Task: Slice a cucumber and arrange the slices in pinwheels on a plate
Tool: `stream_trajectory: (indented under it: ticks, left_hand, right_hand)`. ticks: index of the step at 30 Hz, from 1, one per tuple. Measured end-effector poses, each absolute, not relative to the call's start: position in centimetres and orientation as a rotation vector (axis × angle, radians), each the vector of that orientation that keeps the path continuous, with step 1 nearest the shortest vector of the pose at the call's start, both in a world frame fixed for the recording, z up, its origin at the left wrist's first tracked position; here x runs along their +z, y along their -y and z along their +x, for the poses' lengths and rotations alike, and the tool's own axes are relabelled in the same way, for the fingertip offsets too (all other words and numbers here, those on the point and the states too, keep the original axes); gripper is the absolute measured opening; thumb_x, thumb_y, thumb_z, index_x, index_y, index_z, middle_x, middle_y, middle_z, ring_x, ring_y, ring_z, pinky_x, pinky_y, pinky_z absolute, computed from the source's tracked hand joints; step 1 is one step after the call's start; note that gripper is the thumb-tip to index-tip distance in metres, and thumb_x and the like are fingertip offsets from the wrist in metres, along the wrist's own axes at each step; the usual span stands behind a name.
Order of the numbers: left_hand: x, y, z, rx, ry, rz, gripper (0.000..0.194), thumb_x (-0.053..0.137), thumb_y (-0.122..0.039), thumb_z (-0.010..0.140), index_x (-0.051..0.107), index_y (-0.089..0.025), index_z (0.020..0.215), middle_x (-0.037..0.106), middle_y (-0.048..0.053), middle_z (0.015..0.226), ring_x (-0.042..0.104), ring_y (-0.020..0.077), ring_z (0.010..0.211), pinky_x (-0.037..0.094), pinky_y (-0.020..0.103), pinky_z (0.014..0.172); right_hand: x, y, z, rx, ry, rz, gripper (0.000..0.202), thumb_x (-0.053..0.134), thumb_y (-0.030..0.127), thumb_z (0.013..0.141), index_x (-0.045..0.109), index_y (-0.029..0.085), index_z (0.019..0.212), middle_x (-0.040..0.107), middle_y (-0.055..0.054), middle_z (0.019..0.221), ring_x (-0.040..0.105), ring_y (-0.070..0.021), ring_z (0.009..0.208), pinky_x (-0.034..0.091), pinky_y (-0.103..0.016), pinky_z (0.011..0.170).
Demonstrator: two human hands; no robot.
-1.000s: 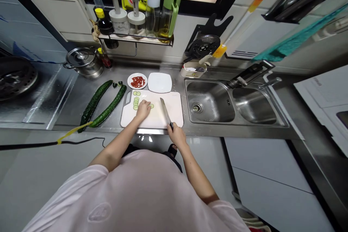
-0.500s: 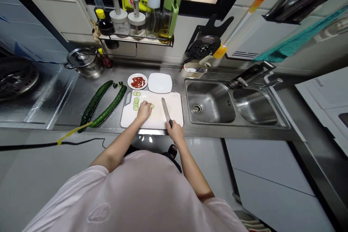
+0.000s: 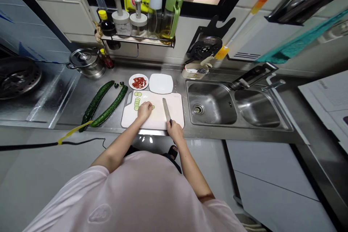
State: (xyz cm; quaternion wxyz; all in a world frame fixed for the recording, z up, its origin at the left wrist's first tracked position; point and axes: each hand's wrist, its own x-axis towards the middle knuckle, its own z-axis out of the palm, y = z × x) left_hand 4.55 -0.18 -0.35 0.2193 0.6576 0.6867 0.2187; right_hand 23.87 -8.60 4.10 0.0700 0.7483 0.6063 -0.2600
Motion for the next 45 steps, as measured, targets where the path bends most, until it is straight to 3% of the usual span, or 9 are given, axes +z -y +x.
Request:
stream_trajectory:
  ticks: [5,12,24,37,45]
  left_hand:
    - [0.0,1.4,3.8,0.708,-1.882,1.639,0.011,0.053,-0.026,0.084,0.062,-0.021,0.088,0.067,0.001,0.079,0.060,0.0141,0.074,0.042,0.023,0.069]
    - [-0.3,3.7,1.2,0.755,-2.099,1.505,0.012,0.056,-0.030,0.082,0.060,-0.024,0.092,0.068,-0.001,0.080,0.061,0.0147,0.073,0.039,0.024,0.067]
    - [-0.1,4.5,-1.9,0.656,-2.332,1.467,0.012,0.054,-0.025,0.081,0.059,-0.025,0.092,0.068,0.000,0.084,0.061,0.0205,0.091,0.034,0.034,0.085]
    - [0.0,4.8,-2.0,0.534,-2.370,1.551,0.017,0.049,-0.027,0.084,0.066,-0.025,0.089,0.067,0.005,0.093,0.056,0.0249,0.098,0.034,0.038,0.086]
    - [1.0,0.8,-2.2,0.639,-2.343,1.572,0.025,0.049,-0.028,0.084,0.066,-0.024,0.102,0.066,0.007,0.099,0.056,0.0247,0.100,0.036,0.037,0.088]
  right_hand:
    - [3.8,8.7,23.9,-0.784,-1.839,2.260,0.050,0.025,0.049,0.098,0.057,0.015,0.113,0.067,-0.015,0.104,0.063,-0.0269,0.102,0.044,-0.033,0.081]
    - [3.8,8.5,23.9,-0.809,-1.844,2.254,0.049,0.027,0.048,0.098,0.058,0.014,0.112,0.067,-0.017,0.104,0.063,-0.0281,0.102,0.044,-0.035,0.082]
    - [4.0,8.4,23.8,-0.815,-1.856,2.249,0.048,0.027,0.048,0.097,0.058,0.015,0.112,0.067,-0.017,0.104,0.062,-0.0286,0.102,0.044,-0.037,0.083]
    - [3.9,8.3,23.9,-0.828,-1.845,2.245,0.048,0.027,0.049,0.097,0.057,0.016,0.113,0.066,-0.017,0.105,0.062,-0.0275,0.102,0.043,-0.037,0.084]
    - [3.8,8.2,24.0,-0.830,-1.838,2.233,0.049,0.026,0.049,0.098,0.057,0.015,0.114,0.067,-0.017,0.105,0.062,-0.0273,0.103,0.043,-0.035,0.084]
